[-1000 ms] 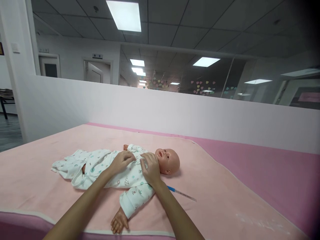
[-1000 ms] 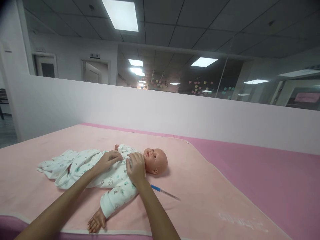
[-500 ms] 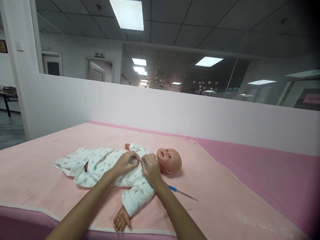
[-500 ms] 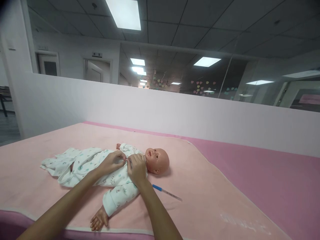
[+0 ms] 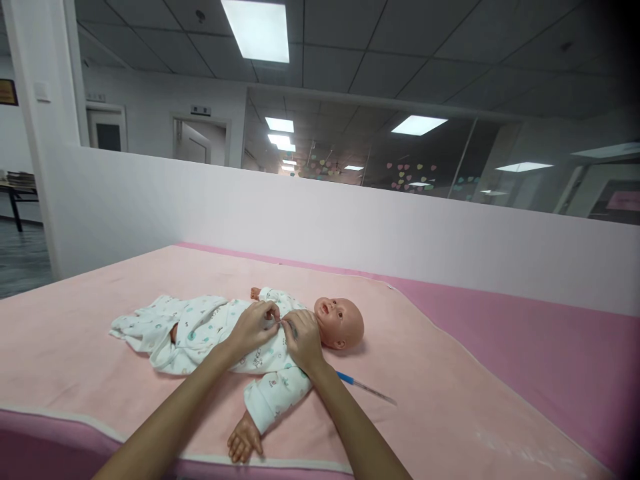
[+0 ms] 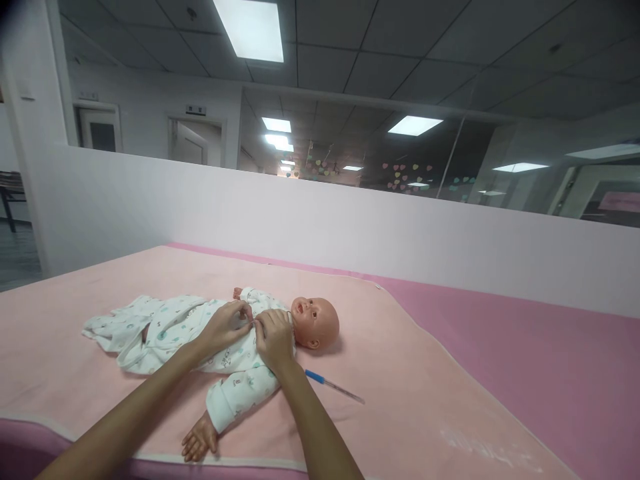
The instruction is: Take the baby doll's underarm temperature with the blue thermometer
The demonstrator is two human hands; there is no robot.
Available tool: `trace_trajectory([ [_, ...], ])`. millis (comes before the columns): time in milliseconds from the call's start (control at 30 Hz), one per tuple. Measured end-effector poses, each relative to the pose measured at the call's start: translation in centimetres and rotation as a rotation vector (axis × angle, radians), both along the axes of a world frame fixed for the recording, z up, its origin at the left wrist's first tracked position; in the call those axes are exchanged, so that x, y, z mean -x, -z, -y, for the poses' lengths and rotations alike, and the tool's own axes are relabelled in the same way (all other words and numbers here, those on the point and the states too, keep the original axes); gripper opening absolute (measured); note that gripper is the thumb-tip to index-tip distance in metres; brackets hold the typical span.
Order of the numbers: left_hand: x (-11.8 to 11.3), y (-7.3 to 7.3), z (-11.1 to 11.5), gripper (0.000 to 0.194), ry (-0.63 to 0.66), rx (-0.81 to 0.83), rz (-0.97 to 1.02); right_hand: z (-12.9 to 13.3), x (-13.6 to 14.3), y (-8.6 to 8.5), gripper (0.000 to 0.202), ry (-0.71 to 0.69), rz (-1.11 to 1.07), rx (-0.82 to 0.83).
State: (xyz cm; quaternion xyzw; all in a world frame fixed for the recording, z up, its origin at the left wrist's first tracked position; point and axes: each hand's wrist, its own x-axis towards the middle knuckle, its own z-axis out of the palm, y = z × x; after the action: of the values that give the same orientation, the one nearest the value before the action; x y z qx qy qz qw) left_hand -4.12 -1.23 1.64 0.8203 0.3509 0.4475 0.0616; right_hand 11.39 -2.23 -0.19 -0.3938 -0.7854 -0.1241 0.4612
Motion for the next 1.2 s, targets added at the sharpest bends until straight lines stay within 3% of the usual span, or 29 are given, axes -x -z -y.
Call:
trace_trajectory([
  [300,-0.2,-0.1,0.3,0.009,0.03,0.096,0.018,0.1,0.1,-0.1,0.008,0.008,-0.012,0.018],
  [600,0.3,-0.5,0.3,0.013,0.062,0.063,-0.008,-0.2,0.1,0.1,0.009,0.038,-0.028,0.04],
  [833,0.0,0.5,-0.1,0.006,-0.091,-0.19,-0.131,-0.1,0.0,0.1,0.015,0.016,-0.039,0.031],
  [933,0.0,1.1,-0.5,0.013,-0.14,-0.291,-0.22,-0.1,0.1,0.1,0.015,0.011,-0.042,0.02],
  [1200,-0.1,1.1,-0.4,0.016,-0.214,-0.34,-0.236,-0.2,-0.1,0.2,0.015,-0.009,-0.057,0.01],
])
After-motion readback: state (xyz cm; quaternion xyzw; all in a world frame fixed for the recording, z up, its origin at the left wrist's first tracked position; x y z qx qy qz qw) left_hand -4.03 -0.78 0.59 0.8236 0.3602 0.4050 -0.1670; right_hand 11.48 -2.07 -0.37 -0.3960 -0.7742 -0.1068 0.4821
